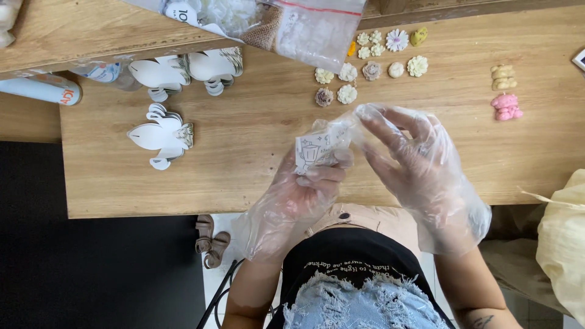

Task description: The recorder packages various flower-shaped decorative candles into plastic bags and cardboard boxes.

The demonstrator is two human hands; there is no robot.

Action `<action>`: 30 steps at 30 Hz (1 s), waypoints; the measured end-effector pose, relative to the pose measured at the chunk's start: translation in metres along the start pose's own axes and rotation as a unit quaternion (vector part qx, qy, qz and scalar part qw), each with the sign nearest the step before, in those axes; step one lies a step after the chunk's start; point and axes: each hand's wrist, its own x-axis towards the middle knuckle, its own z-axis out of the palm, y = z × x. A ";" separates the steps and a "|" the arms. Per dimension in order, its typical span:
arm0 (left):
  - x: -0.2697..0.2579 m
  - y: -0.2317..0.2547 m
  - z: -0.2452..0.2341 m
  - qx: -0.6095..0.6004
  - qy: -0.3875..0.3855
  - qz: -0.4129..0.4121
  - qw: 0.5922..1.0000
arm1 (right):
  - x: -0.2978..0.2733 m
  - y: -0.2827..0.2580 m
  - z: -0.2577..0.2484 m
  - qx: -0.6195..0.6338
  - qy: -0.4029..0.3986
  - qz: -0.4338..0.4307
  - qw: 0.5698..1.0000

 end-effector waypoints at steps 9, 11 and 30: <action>-0.003 0.008 -0.008 0.049 0.007 -0.036 0.998 | 0.005 0.008 -0.013 -0.088 -0.022 -0.125 0.988; -0.007 0.013 -0.018 0.074 0.014 -0.036 0.997 | 0.004 0.008 -0.013 -0.101 -0.016 -0.136 0.985; 0.002 0.000 0.008 0.708 0.179 0.300 0.614 | -0.050 0.041 0.035 0.701 -0.042 0.309 0.642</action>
